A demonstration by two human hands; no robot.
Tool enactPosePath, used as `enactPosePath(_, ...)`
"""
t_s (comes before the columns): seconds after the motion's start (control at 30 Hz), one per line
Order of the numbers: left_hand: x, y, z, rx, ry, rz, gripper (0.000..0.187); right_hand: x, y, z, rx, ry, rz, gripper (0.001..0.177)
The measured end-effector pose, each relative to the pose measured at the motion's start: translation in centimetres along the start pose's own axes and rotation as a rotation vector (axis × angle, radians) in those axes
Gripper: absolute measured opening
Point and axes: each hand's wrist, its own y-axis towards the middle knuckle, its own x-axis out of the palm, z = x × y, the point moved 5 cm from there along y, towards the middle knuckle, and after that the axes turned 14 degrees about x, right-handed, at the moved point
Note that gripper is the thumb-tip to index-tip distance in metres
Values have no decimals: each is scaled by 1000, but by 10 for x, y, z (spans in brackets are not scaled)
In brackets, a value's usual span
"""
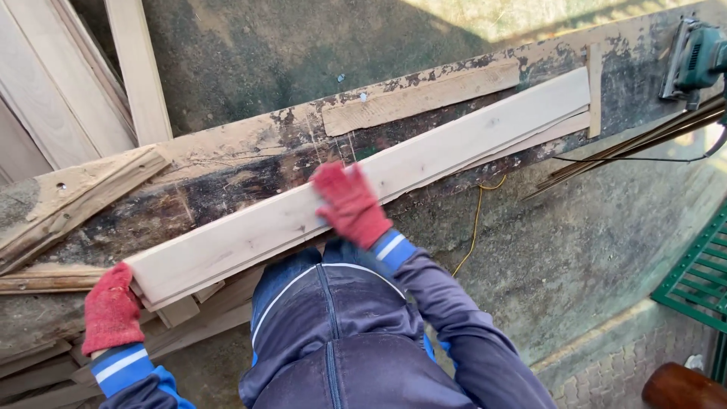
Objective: Sand a wood plank manually with sandpaper and then using an electric orbital sander.
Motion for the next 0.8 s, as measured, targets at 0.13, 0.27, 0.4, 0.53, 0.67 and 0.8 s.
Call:
enactPosePath(0.13,22,-35,49,-168,-62,5,36,-23,-4,137,300,-375,-150,69)
enactPosePath(0.27,4,-41,117,-22,425,189,23,-42,-1,201,665,-212,-89,66)
enactPosePath(0.4,-15,-28,223,-51,736,389,29,-40,-3,207,695,-213,-32,65)
enactPosePath(0.53,64,-26,179,158,886,71,78,-13,1,104,479,-428,-288,67)
enactPosePath(0.67,46,-26,243,222,627,132,78,20,13,-64,-31,-107,-147,72)
enactPosePath(0.8,40,-23,257,228,594,127,74,13,14,-63,-241,-110,-251,68)
